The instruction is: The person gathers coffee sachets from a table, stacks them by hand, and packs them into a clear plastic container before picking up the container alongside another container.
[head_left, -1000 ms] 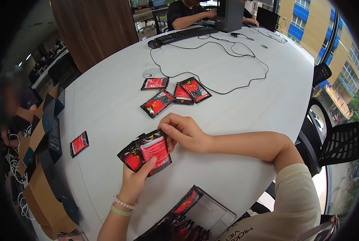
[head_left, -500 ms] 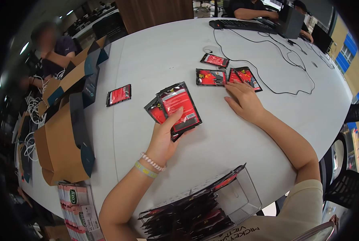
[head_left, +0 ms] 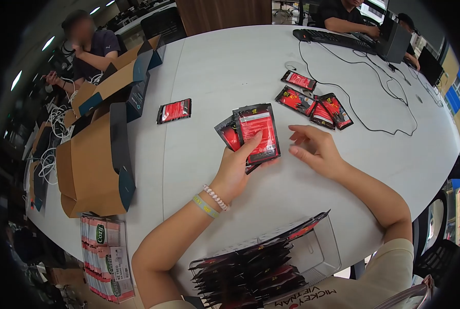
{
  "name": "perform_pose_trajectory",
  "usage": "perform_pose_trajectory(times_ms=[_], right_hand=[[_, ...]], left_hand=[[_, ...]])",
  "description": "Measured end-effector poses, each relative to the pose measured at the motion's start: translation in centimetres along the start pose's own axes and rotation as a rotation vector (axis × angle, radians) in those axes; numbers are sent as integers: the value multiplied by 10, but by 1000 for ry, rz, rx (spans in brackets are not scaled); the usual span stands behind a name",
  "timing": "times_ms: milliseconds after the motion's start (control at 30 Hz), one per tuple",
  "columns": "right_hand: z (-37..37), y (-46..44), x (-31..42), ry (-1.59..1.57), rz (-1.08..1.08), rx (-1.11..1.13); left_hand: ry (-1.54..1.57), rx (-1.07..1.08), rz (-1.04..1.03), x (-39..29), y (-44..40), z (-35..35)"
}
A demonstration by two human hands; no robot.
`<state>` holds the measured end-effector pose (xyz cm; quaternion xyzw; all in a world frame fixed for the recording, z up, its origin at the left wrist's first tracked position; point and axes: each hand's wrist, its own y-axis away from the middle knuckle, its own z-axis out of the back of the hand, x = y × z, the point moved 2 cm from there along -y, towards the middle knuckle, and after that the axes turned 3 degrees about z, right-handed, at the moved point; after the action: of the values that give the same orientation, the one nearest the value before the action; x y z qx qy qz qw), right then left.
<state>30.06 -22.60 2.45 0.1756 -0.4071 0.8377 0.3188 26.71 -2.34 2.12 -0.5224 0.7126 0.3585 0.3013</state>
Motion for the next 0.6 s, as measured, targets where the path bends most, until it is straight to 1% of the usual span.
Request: perform_pose_trajectory(times_ms=[33,67,133,167,200,233,267,300,333,367,400,433,467,500,533,600], right_hand=[[-9,0,6,-101,-15,39],[-18,-2,10,-107,-18,46],[-32,-3,10,-326,-236,87],[-35,-8,2,-361,-302,102],[-36,-14,2,-370,-297,105],[-35,-20,4,-415,-302,24],[-35,-23,5,-460,-310,-59],[-36,-24,7,-428,-222,-116],[-37,-23,6,-432,-223,-123],[-36,-21,6,-417,-123,-154],[-35,-20,5,-398,-25,-183],[-35,-19,3,-394,-30,-186],[-37,-18,4,-281,80,-68],[-38,-17,5,-167,190,50],[-36,-17,5,-164,188,46],[-34,-13,12,-38,323,109]], left_hand=[[-14,23,-29,0,-1,-2],[-27,46,-57,1,-2,-3],[-49,11,-63,11,-8,-1],[-91,-46,-140,14,-10,0],[-136,-104,-219,13,-11,-1],[-171,-142,-262,12,-12,-1],[-179,-148,-262,12,-12,-1],[-231,-169,-333,8,-12,-2],[-283,-185,-404,5,-12,-4],[-252,-163,-450,3,-12,-5],[-255,-158,-445,2,-13,-4],[-303,-106,-437,3,-13,-3],[-351,-52,-427,5,-13,-3],[-434,-74,-395,6,-8,-8],[-436,-68,-394,7,-8,-7],[-505,-42,-395,8,-9,-5]])
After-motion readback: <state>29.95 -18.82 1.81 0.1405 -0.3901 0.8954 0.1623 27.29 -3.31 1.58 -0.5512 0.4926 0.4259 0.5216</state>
